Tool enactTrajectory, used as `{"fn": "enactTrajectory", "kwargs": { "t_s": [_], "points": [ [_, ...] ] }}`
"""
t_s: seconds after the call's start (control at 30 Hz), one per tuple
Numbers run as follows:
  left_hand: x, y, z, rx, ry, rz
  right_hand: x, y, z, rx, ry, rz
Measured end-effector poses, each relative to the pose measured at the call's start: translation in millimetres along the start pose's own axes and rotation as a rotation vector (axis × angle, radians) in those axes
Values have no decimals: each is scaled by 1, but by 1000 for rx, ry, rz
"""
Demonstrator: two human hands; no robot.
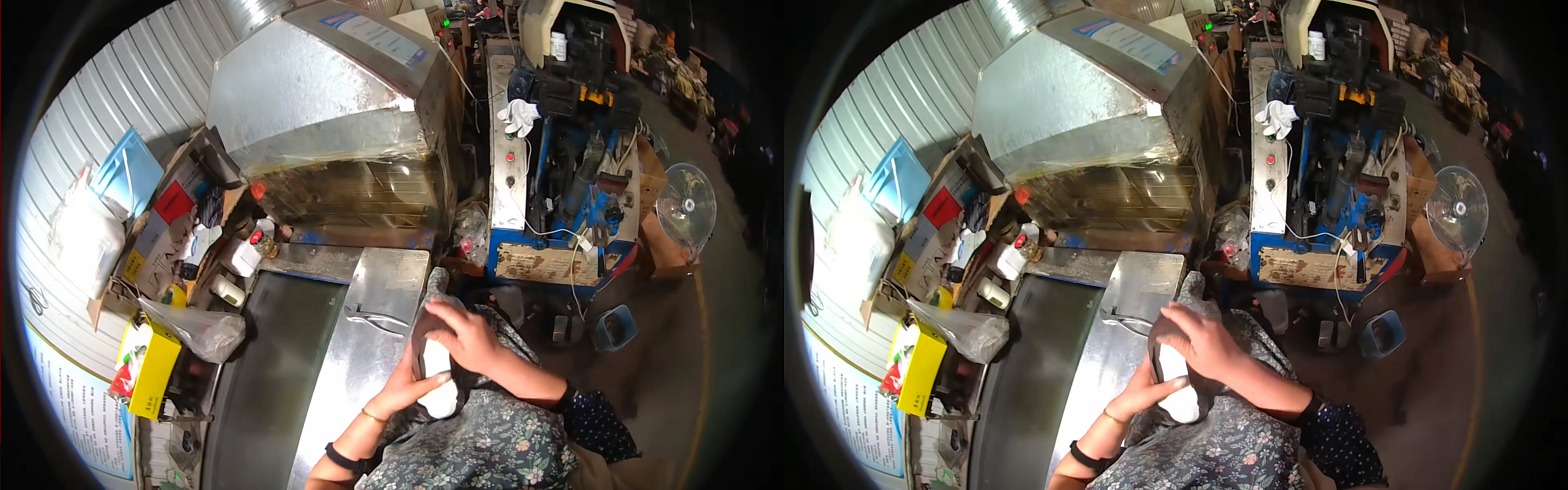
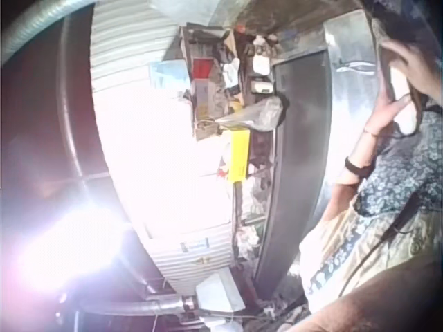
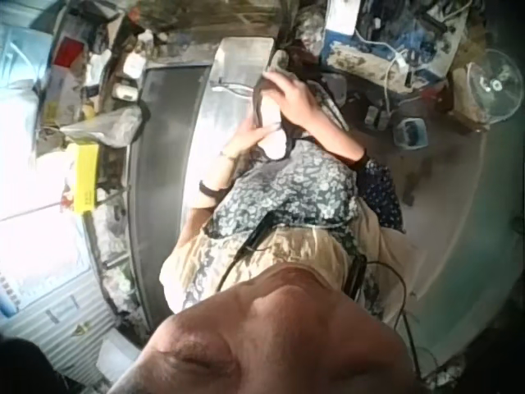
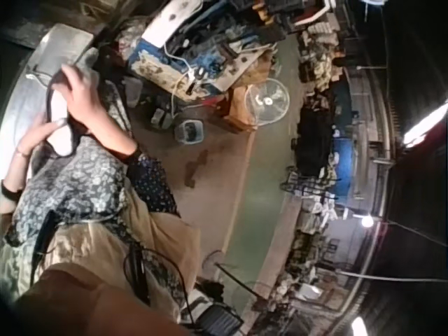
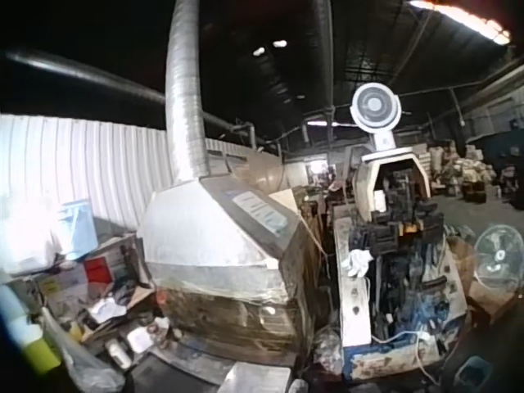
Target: Manually lasting a shoe by pulling the upper material over the last and securing it.
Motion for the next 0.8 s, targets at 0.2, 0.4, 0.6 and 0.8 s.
{"fn": "enactTrajectory", "kwargs": {
  "t_s": [0.2,0.4,0.6,0.8],
  "points": [
    [15,22,26,-248,165,104,14,21,15,-30,-378,42],
    [24,43,18,-341,109,366,34,8,6,8,-503,72],
    [25,26,35,-283,63,220,7,9,-33,-419,-96,466],
    [45,-36,119,41,148,-197,-38,72,-68,-589,-29,152]
  ]
}}
Point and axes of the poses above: each hand's wrist, its own z-axis towards the middle knuckle, its own x-axis out of the back of the hand, y = z × x, the point moved 1 cm from there along z, towards the middle knuckle, and after that the axes turned 12 degrees about x, right-handed, at the moved point
